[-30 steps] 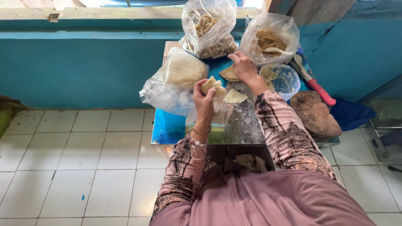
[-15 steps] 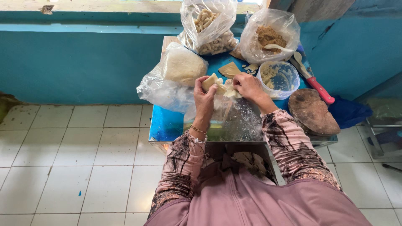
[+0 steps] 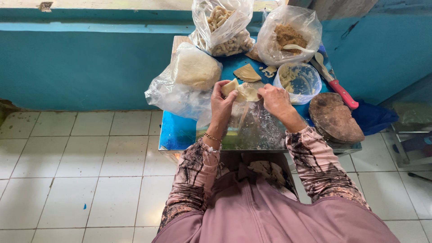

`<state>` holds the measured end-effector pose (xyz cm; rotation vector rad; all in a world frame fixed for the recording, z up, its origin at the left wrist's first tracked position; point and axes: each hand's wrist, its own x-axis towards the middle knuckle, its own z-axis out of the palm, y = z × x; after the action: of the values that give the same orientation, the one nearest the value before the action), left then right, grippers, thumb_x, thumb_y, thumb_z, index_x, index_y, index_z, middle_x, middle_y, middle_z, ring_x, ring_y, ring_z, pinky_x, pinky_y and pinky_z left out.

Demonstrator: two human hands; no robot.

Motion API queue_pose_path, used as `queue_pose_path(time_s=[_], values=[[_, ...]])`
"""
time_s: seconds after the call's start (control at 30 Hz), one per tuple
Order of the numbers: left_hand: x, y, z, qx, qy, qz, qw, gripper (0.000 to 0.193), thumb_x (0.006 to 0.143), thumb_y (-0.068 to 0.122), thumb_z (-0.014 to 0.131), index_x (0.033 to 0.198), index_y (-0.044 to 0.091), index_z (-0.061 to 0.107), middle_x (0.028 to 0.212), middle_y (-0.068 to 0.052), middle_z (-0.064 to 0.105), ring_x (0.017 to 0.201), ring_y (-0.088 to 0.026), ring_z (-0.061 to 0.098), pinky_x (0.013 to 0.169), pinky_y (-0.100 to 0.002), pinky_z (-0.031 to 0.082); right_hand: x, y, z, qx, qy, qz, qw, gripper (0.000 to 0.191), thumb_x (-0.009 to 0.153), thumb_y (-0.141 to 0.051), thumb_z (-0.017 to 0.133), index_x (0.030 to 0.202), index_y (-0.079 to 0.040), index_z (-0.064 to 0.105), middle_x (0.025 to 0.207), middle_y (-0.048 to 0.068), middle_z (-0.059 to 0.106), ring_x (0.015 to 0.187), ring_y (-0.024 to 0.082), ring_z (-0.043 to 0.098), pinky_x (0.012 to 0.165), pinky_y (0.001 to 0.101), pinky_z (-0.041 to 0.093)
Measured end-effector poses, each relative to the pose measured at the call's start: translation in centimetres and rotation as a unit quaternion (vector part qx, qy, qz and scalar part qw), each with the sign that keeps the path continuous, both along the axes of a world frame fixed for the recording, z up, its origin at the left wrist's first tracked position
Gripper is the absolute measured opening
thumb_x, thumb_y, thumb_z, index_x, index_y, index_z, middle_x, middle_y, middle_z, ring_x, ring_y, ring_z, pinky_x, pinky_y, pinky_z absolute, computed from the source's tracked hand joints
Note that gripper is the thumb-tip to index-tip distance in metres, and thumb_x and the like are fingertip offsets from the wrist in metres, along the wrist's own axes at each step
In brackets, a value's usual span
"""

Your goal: The person sits at a small metal table and folds thin dough wrappers around a spoonful of brown filling, pinching the edges closed by hand. They place each finished filled pastry on the table, building a row of folded pieces, and refill the spoon from a plastic bag of filling between folds.

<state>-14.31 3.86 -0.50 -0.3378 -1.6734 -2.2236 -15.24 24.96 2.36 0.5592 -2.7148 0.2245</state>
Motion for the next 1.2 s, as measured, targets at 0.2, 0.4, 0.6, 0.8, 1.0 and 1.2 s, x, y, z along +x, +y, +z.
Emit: queue_pose_path(time_s=[0.2, 0.4, 0.6, 0.8, 1.0, 1.2], values=[[-0.2, 0.0, -0.2, -0.03, -0.017, -0.08, 0.996, 0.03, 0.094, 0.007, 0.073, 0.122, 0.002, 0.063, 0.105, -0.004, 0.07, 0.091, -0.008, 0.066, 0.079, -0.024, 0.058, 2.1, -2.1, 1.6, -0.427, -0.067, 0.078, 0.898, 0.015, 0.099, -0.014, 0.071, 0.112, -0.006, 0.073, 0.102, 0.006, 0.074, 0.086, 0.017, 0.071, 0.075, 0.031, 0.058], [-0.5, 0.2, -0.6, -0.032, -0.011, -0.096, 0.995, 0.026, 0.099, 0.006, 0.068, 0.124, 0.0, 0.066, 0.107, -0.004, 0.072, 0.094, -0.008, 0.068, 0.081, -0.024, 0.057, 2.1, -3.3, -0.9, -0.534, -0.163, 0.124, 0.82, 0.028, 0.09, -0.012, 0.078, 0.114, -0.005, 0.065, 0.103, 0.005, 0.073, 0.089, 0.012, 0.07, 0.078, 0.0257, 0.06], [-0.3, -0.1, -0.4, -0.029, -0.02, -0.099, 0.994, 0.021, 0.098, 0.005, 0.066, 0.119, 0.0, 0.066, 0.104, -0.003, 0.07, 0.092, -0.007, 0.066, 0.08, -0.024, 0.057, 1.1, -1.0, -2.4, -0.676, -0.277, 0.085, 0.677, 0.021, 0.096, -0.014, 0.072, 0.115, -0.006, 0.066, 0.103, 0.005, 0.074, 0.091, 0.013, 0.071, 0.075, 0.0281, 0.058], [0.0, -0.7, 0.1, 0.019, -0.02, -0.159, 0.987, 0.02, 0.097, 0.005, 0.065, 0.117, 0.001, 0.066, 0.105, -0.003, 0.07, 0.095, -0.008, 0.066, 0.081, -0.026, 0.059, 1.2, -1.1, -2.9, -0.653, -0.349, 0.117, 0.662, 0.027, 0.096, -0.013, 0.071, 0.121, -0.006, 0.067, 0.105, 0.003, 0.073, 0.092, 0.012, 0.069, 0.078, 0.0282, 0.057], [0.2, -1.7, -0.2, -0.168, -0.044, -0.053, 0.983, 0.02, 0.089, 0.004, 0.059, 0.104, 0.0, 0.072, 0.089, -0.003, 0.07, 0.08, -0.009, 0.065, 0.07, -0.025, 0.053, 0.8, 0.4, -2.2, -0.715, -0.324, 0.098, 0.612, 0.031, 0.094, -0.012, 0.069, 0.124, -0.005, 0.065, 0.108, 0.008, 0.073, 0.093, 0.014, 0.071, 0.081, 0.0299, 0.061], [1.9, -2.5, -0.1, -0.166, -0.046, -0.111, 0.979, 0.018, 0.087, 0.006, 0.059, 0.102, 0.001, 0.069, 0.087, -0.001, 0.068, 0.08, -0.007, 0.062, 0.07, -0.025, 0.051, 1.8, -0.6, -1.9, -0.557, -0.348, 0.072, 0.75, 0.034, 0.105, -0.022, 0.06, 0.135, -0.006, 0.064, 0.114, 0.004, 0.069, 0.089, 0.01, 0.062, 0.077, 0.0253, 0.054]])
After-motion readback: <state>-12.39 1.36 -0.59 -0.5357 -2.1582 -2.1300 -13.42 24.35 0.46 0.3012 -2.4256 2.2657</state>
